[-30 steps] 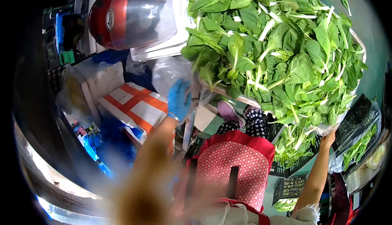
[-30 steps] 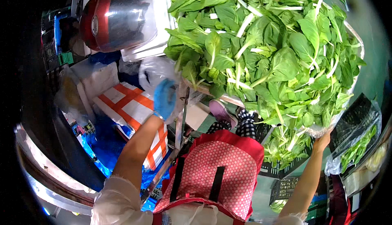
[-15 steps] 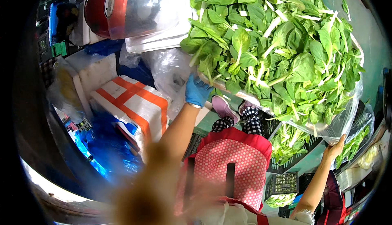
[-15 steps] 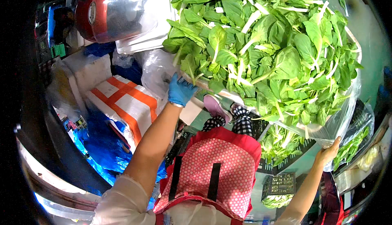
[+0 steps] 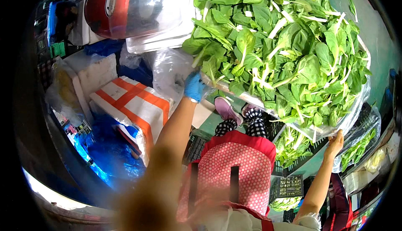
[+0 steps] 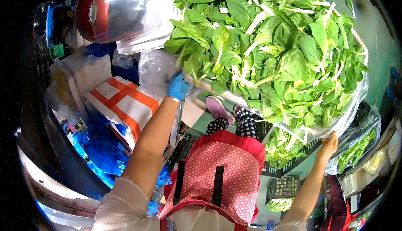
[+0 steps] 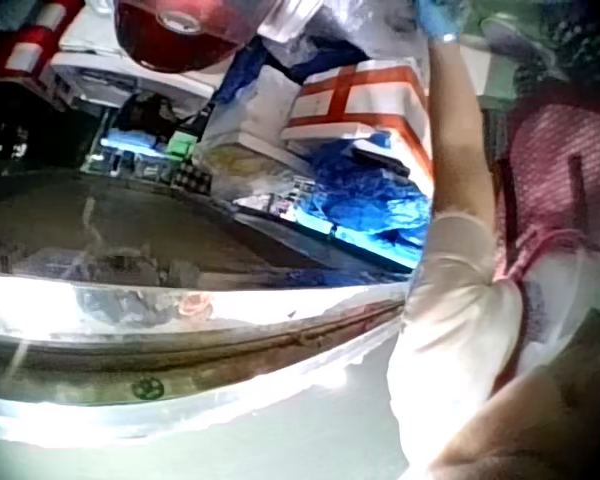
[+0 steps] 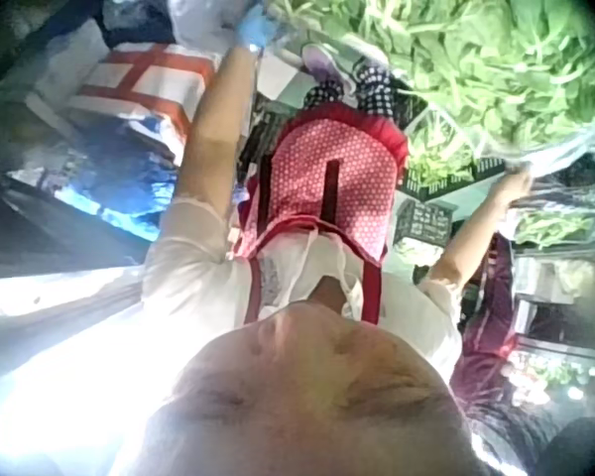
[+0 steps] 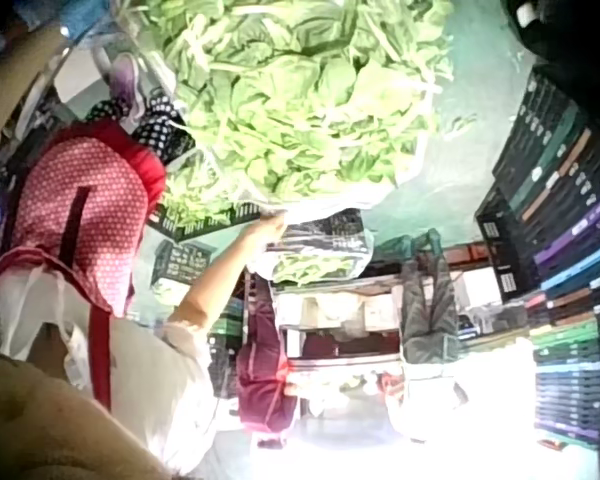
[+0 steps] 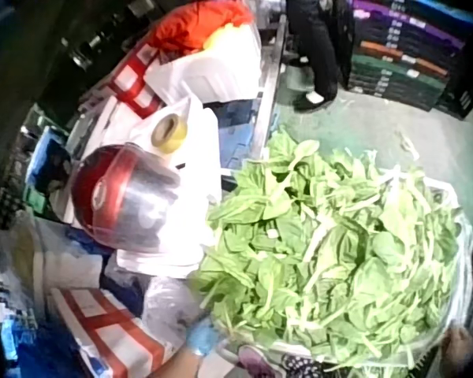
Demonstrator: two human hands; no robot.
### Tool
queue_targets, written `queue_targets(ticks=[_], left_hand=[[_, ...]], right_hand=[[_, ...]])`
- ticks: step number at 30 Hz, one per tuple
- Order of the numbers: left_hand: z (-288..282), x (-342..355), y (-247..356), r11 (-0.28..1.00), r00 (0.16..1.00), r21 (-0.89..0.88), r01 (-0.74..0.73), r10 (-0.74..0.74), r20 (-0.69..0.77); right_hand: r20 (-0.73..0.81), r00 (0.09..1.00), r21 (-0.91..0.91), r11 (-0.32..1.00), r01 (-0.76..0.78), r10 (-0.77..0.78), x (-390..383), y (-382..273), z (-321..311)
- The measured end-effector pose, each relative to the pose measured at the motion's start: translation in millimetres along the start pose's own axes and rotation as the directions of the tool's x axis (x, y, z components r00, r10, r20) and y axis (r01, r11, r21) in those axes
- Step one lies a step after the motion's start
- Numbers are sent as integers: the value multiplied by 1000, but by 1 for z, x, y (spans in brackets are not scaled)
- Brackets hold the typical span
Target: The person picks through a pile of green leafy vegetables on a metal table, sorts them by hand, and places them into a plastic-lined crate on the floor.
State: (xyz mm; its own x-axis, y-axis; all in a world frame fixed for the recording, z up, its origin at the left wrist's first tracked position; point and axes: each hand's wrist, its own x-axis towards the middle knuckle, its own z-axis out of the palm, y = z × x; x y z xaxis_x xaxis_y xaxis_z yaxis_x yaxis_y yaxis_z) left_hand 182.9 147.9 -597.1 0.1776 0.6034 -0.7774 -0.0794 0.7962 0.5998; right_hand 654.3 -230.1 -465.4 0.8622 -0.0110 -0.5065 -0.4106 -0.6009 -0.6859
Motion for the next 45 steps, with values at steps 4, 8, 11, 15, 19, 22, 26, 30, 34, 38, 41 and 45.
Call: queue_targets(ticks=[4, 8, 11, 15, 19, 22, 26, 30, 34, 38, 41, 45], left_hand=[[13, -40, 28, 967, 953, 249, -54, 125, -277], [69, -79, 73, 832, 895, 421, -363, 437, -93], [94, -82, 91, 918, 924, 197, -343, 368, -103], [127, -66, 109, 921, 975, -322, -217, 192, -108], [119, -58, 111, 785, 998, -616, 55, -42, 35], [117, -42, 115, 798, 984, -580, 161, -87, 154], [155, -37, 120, 986, 988, 63, -152, 150, 36], [206, -72, 72, 438, 819, 729, -526, 492, 295], [226, -61, 41, 316, 869, 843, -435, 393, 301], [225, -43, 22, 82, 835, 886, -456, 383, 394], [200, -14, -23, 220, 758, 730, -647, 283, 587], [183, -15, -36, 891, 803, 334, -307, 55, 594]], right_hand=[[-74, 994, -46, 996, 80, -83, -6, -7, 6], [-210, 940, -114, 961, 251, -270, -9, -18, 12], [-242, 940, -114, 969, 218, -240, 8, -30, 7], [-205, 931, 105, 939, 328, -303, 47, -17, -24], [66, 998, 491, 870, -41, 10, 52, -37, -18], [254, 951, 422, 865, -272, 175, 26, -88, 11], [262, 963, -180, 983, -18, 65, 43, -86, -2], [399, 565, -701, 157, 696, -723, -1, -146, 49], [389, 581, -410, 430, 804, -715, -52, -188, 164], [563, 235, 273, 447, 852, -792, -128, -224, 321], [773, 247, 237, 626, 742, -585, -159, -222, 426], [935, 266, -136, 455, 880, -234, -178, -198, 476]])
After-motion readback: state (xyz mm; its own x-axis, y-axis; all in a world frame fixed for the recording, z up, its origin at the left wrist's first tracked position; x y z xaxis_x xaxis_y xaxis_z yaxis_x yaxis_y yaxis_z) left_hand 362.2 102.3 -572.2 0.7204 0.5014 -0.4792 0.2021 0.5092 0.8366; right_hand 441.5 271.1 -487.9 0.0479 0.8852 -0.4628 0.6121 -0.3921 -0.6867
